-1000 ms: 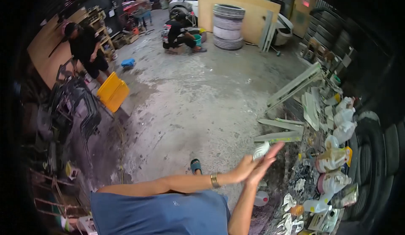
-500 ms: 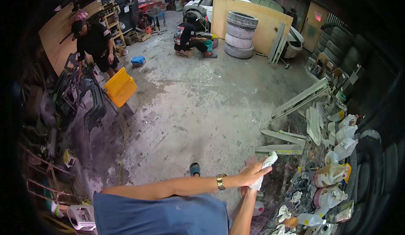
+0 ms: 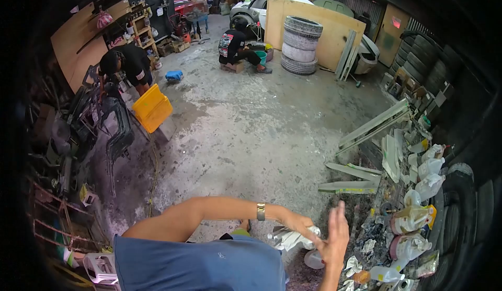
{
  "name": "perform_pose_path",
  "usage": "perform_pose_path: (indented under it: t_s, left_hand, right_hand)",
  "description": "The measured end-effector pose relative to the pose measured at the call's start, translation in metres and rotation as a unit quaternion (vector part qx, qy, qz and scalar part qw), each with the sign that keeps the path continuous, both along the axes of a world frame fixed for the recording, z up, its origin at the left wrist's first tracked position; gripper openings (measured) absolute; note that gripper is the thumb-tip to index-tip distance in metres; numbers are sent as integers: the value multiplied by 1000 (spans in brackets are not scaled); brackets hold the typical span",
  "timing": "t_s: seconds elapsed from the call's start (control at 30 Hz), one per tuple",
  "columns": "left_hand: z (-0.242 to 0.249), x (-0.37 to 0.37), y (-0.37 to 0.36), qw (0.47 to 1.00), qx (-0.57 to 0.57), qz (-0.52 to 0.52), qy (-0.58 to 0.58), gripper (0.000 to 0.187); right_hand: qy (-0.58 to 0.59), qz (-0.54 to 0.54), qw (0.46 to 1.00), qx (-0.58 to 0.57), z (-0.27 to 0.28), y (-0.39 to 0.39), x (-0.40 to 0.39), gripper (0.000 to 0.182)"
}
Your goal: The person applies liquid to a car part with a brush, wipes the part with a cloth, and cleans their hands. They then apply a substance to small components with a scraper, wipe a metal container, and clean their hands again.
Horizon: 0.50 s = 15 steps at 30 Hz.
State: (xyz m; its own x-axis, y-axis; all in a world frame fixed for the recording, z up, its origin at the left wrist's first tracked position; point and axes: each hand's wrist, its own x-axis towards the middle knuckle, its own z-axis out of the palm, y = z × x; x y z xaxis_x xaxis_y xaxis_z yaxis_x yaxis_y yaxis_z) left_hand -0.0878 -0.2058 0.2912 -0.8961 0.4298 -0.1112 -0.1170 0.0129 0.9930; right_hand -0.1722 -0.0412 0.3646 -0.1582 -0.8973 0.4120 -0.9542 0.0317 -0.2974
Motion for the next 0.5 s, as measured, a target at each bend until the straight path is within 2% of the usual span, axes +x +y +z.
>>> perform_pose_path:
  t_s: [0.03,0.07,0.1,0.13,0.17,0.2,0.23,0.27,0.3,0.37,0.4,0.47,0.5]
  left_hand:
    - [12,9,-1,993,108,47,-18,38]
    - [8,13,-5,993,107,47,-17,38]
    - [0,15,-10,989,85,124,-2,35]
    - [-3,19,-15,977,65,201,14,33]
    - [10,28,-11,979,11,201,6,33]
    - [24,35,-2,976,-14,185,118,37]
    - [21,28,8,865,-190,245,395,38]
    - [16,23,20,649,-344,275,621,39]
    - [4,24,26,649,-345,277,619,39]
    - [-20,25,29,727,-464,143,485,33]
    - [-8,29,29,726,-465,142,486,33]
    - [18,40,26,852,-425,66,299,31]
    - [26,45,26,864,-399,62,301,32]
  right_hand:
    - [-171,-81,979,-74,-6,6,-1,96]
    - [-336,-158,917,-145,-14,14,-2,89]
    - [-486,-178,820,-245,-32,23,-6,76]
    - [-486,-176,820,-245,-62,36,-13,76]
    - [-699,-65,693,-166,-96,52,-22,77]
    - [-855,52,510,-71,-112,59,-27,80]
    - [-861,56,501,-61,-114,54,-7,82]
    - [-868,59,491,-49,-113,45,19,84]
    - [-868,59,491,-46,-113,39,26,84]
    - [-773,41,624,107,-113,24,32,54]
    - [-772,42,625,105,-105,21,29,54]
    - [-590,95,727,339,-74,19,24,46]
    - [-506,109,798,308,-42,12,32,40]
